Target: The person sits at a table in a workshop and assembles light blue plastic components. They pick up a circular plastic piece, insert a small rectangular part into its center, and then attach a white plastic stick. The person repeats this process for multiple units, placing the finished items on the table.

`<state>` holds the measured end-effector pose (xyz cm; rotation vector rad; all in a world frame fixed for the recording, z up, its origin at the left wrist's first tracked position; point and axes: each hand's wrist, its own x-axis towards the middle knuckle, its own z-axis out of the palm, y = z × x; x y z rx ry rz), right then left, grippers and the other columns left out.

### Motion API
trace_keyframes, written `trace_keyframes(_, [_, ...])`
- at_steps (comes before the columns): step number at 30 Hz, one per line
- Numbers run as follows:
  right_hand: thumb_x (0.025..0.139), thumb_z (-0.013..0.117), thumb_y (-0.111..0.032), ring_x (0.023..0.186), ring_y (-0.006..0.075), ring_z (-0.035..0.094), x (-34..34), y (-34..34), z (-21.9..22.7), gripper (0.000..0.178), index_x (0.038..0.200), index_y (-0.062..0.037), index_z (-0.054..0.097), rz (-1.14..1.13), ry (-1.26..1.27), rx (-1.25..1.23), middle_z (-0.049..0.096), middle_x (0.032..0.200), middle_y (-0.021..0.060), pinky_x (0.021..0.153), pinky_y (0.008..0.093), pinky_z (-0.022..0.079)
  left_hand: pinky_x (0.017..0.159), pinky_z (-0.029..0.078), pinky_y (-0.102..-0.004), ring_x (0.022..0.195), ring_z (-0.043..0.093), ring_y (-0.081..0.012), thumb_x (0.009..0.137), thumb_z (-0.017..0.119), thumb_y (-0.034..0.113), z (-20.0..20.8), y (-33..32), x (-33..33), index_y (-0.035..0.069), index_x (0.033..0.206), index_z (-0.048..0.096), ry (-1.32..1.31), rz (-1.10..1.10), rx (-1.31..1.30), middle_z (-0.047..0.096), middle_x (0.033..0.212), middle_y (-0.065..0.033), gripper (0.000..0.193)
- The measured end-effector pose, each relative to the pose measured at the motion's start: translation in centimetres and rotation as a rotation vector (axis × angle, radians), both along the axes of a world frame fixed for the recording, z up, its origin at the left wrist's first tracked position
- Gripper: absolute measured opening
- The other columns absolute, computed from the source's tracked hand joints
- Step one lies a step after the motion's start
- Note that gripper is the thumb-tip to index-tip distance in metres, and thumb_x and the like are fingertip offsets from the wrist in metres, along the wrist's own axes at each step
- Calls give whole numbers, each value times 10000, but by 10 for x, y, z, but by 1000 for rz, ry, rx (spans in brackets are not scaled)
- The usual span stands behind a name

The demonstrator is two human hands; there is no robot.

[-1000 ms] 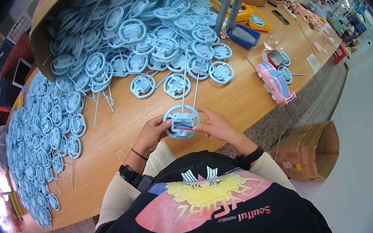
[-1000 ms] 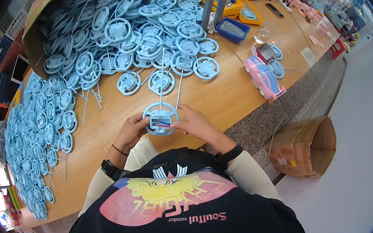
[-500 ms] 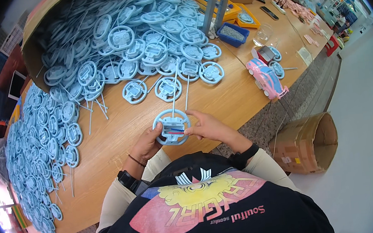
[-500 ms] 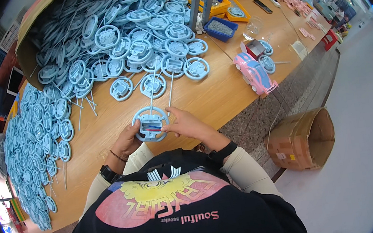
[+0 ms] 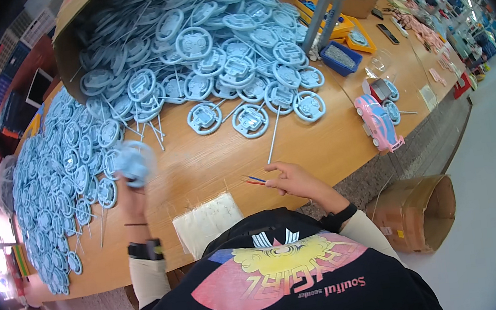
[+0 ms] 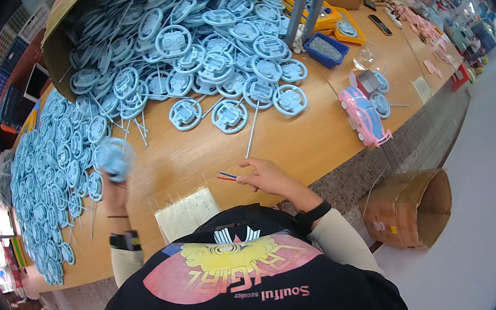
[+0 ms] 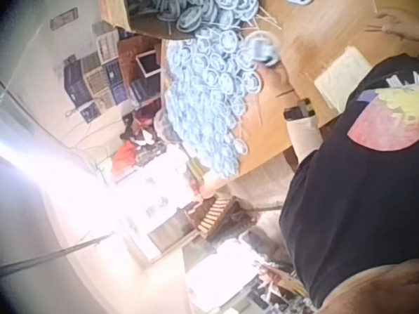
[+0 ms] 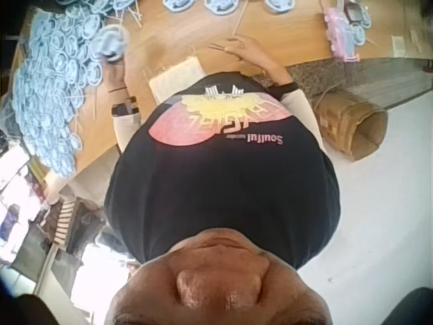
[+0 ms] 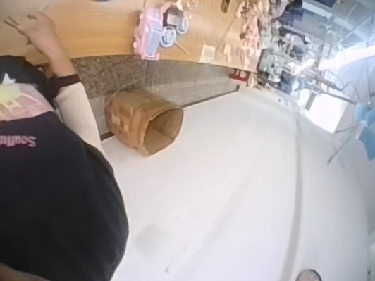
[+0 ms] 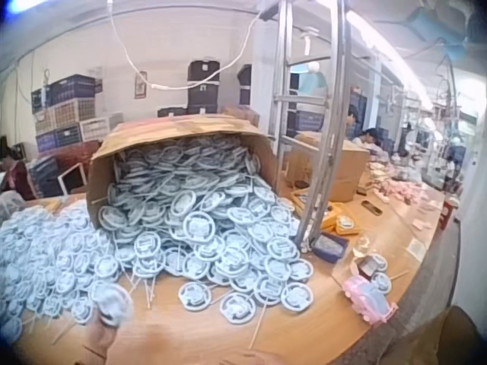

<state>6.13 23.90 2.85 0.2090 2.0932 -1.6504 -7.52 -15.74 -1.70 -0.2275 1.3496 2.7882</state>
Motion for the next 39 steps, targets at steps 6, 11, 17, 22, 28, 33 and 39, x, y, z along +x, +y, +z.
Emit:
trace_keyframes(6, [788,639,-223,478,88,502,-2,5,-4,448,1126,27,484,-18,-42,2,536,574,38,435,224,363,889,418,-347,1078,488,-250,890,439,371,32,13,-74,42,1217,412,30,-85,80,495,1192,-107,465])
trace_keyframes(11, [794,638,-218,477,74,493,-2,12,-10,431,1122,18,489,-81,-56,-55,532,573,22,431,215,366,810,450,-371,1020,529,-261,779,592,373,-14,130,-123,16,1126,516,-200,-420,-830,544,1130,-122,503])
trace_keyframes(17, [797,636,-220,477,67,490,7,21,-6,405,1103,8,500,-164,-69,-70,530,570,15,429,211,366,848,431,-360,1018,530,-316,636,731,305,-37,180,-146,-33,1103,524,82,-426,-1647,540,1120,-198,612])
trace_keyframes(22, [796,637,-228,475,68,496,7,19,-15,391,1088,-1,509,-150,-84,-73,530,561,15,430,207,366,661,489,-274,739,596,-151,678,724,250,-26,154,-133,0,994,577,-222,-900,-1204,622,842,-76,429])
trace_keyframes(28, [805,625,-213,474,58,485,6,8,-14,403,1124,-12,480,-69,25,-11,510,553,0,430,200,351,707,498,-274,774,599,-126,840,575,210,-16,132,-30,55,1010,566,-271,-878,-403,605,889,-20,230])
trace_keyframes(33, [787,644,-233,476,85,499,5,1,-8,551,1218,9,400,-38,102,84,513,538,30,441,218,368,771,506,-308,827,605,-160,857,538,154,10,145,42,22,1032,533,-280,-877,-296,597,910,-57,219])
trace_keyframes(39, [742,671,-294,486,137,542,8,1,-1,675,1239,46,367,-94,101,120,560,564,86,457,259,395,771,508,-312,841,602,-166,862,522,111,31,164,58,14,1067,493,-127,-835,-319,592,939,-68,229])
